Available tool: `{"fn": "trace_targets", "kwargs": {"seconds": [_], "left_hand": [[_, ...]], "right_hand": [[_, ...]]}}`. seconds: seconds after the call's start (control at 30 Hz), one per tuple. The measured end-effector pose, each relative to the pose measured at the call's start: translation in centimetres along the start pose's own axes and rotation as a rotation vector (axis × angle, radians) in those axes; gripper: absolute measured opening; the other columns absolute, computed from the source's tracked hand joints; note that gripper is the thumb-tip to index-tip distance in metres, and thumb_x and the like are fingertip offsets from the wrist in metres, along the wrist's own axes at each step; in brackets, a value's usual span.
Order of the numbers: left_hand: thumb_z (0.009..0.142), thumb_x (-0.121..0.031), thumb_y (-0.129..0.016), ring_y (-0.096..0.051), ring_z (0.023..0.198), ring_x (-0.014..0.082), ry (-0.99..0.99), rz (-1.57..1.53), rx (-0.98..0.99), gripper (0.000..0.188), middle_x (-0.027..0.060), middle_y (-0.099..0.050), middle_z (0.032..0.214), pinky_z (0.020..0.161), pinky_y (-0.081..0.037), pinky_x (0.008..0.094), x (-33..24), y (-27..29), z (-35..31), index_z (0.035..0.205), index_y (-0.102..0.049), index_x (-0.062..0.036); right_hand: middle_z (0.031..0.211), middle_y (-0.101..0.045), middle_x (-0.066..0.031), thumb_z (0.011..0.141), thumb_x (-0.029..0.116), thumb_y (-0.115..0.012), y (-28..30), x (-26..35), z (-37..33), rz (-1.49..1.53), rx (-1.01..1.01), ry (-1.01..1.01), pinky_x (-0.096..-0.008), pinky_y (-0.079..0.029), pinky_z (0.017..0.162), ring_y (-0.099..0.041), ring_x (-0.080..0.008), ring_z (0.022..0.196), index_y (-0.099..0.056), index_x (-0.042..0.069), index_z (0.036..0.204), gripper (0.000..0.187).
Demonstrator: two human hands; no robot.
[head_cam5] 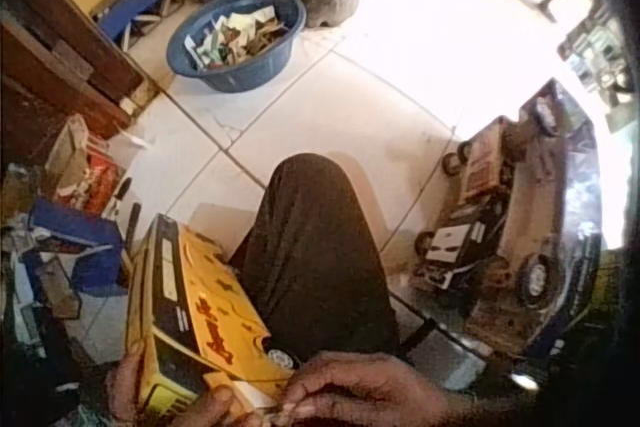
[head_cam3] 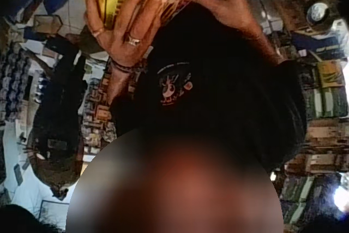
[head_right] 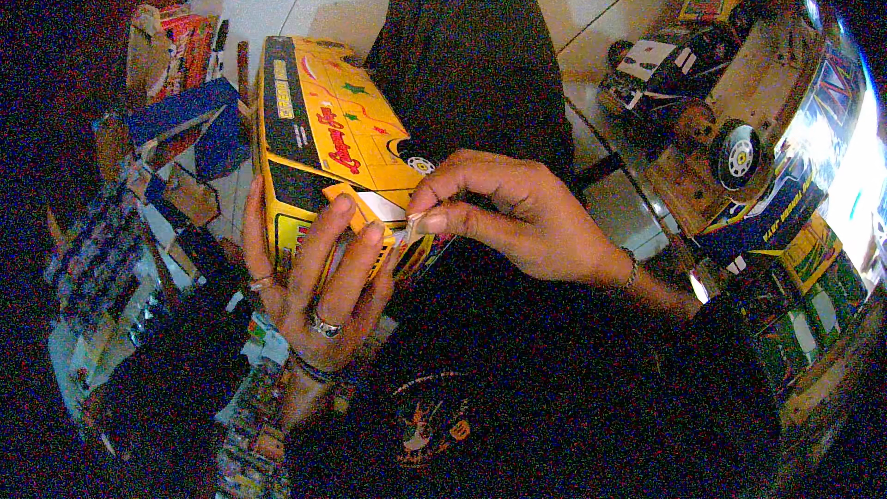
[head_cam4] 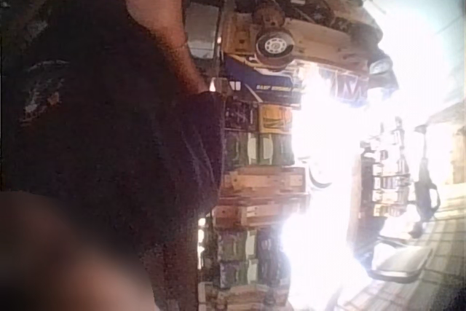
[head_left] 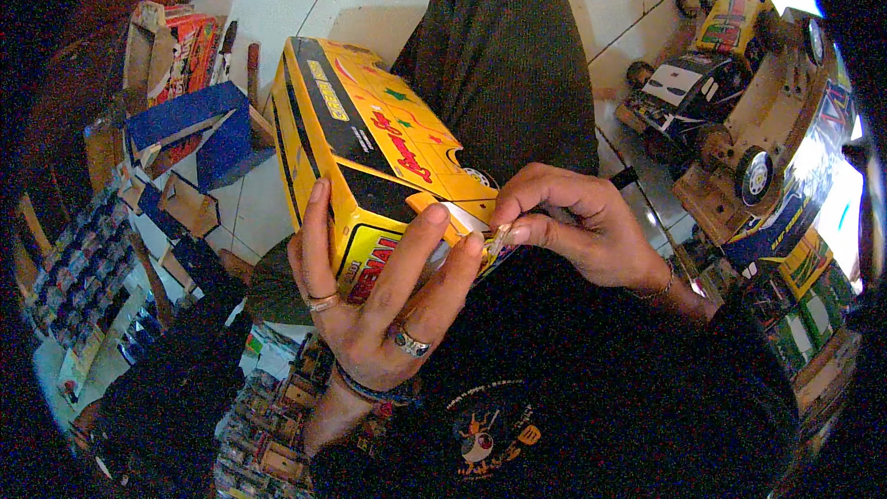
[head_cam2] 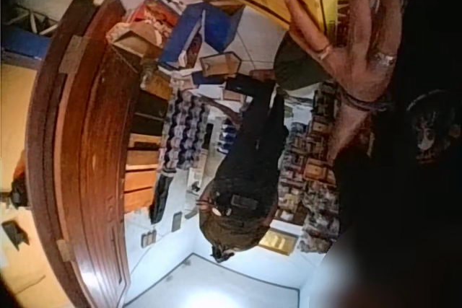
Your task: The person sits on the floor and applies glue from a white bottle to the edges of a yellow cardboard box. They press the glued edges together to seal the box and repeat the process on different sides.
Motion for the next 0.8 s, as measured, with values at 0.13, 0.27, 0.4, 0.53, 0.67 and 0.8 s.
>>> {"fn": "trace_targets", "kwargs": {"seconds": [0.13,0.27,0.4,0.53,0.67,0.8], "left_hand": [[0.075,-0.020,-0.082,-0.049,0.123,0.0530,-0.027,0.025,-0.015,0.044,-0.0100,-0.060,0.133,0.090,-0.046,0.0561,-0.2,0.0,-0.1,0.115,-0.069,-0.0298],[0.075,-0.021,-0.082,-0.049,0.123,0.0534,0.013,0.014,-0.017,0.043,-0.0107,-0.060,0.133,0.090,-0.045,0.0564,-0.1,-0.1,0.0,0.115,-0.069,-0.0296],[0.075,-0.022,-0.082,-0.048,0.123,0.0538,0.022,0.005,0.009,0.040,-0.0112,-0.060,0.132,0.091,-0.045,0.0571,-0.2,-0.2,0.3,0.113,-0.070,-0.0290],[0.076,-0.022,-0.082,-0.048,0.123,0.0537,-0.006,0.020,0.024,0.037,-0.0113,-0.061,0.131,0.092,-0.045,0.0584,-0.5,-0.4,0.6,0.111,-0.071,-0.0276],[0.077,-0.022,-0.080,-0.049,0.122,0.0532,-0.034,0.020,-0.031,0.035,-0.0103,-0.061,0.130,0.093,-0.046,0.0601,-0.4,-0.2,0.8,0.111,-0.071,-0.0258],[0.079,-0.021,-0.079,-0.049,0.122,0.0535,-0.006,-0.023,0.004,0.037,-0.0090,-0.062,0.130,0.094,-0.045,0.0611,-0.2,-0.2,0.8,0.114,-0.068,-0.0246]], "right_hand": [[0.099,-0.067,-0.0068,0.095,0.012,-0.065,-0.1,0.1,0.0,-0.057,0.000,0.016,-0.0315,-0.050,0.086,-0.064,-0.0181,0.097,-0.068,0.003,0.104,0.013],[0.097,-0.068,-0.0063,0.094,0.012,-0.067,0.1,-0.1,-0.3,0.019,-0.065,0.010,-0.0309,-0.050,0.085,-0.064,-0.0182,0.096,-0.069,0.003,0.103,0.012],[0.096,-0.069,-0.0058,0.094,0.012,-0.068,0.2,0.2,-0.3,-0.014,-0.093,0.059,-0.0303,-0.051,0.084,-0.065,-0.0179,0.093,-0.069,0.004,0.101,0.011],[0.096,-0.069,-0.0059,0.094,0.013,-0.068,0.3,0.3,-0.5,0.037,-0.097,0.024,-0.0310,-0.051,0.082,-0.066,-0.0181,0.091,-0.069,0.004,0.101,0.011],[0.098,-0.065,-0.0094,0.093,0.006,-0.067,0.0,1.1,-0.7,-0.032,-0.093,0.050,-0.0321,-0.049,0.083,-0.062,-0.0187,0.094,-0.066,0.000,0.101,0.010],[0.098,-0.068,-0.0082,0.094,0.010,-0.067,0.2,1.5,-0.4,-0.082,-0.118,0.085,-0.0327,-0.051,0.083,-0.065,-0.0208,0.094,-0.067,0.002,0.101,0.010]]}}
Point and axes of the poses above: each hand's wrist, its own z-axis towards the middle knuckle, its own y-axis out of the back of the hand, x = y × z, the point moved 10 cm from there along z, towards the middle knuckle
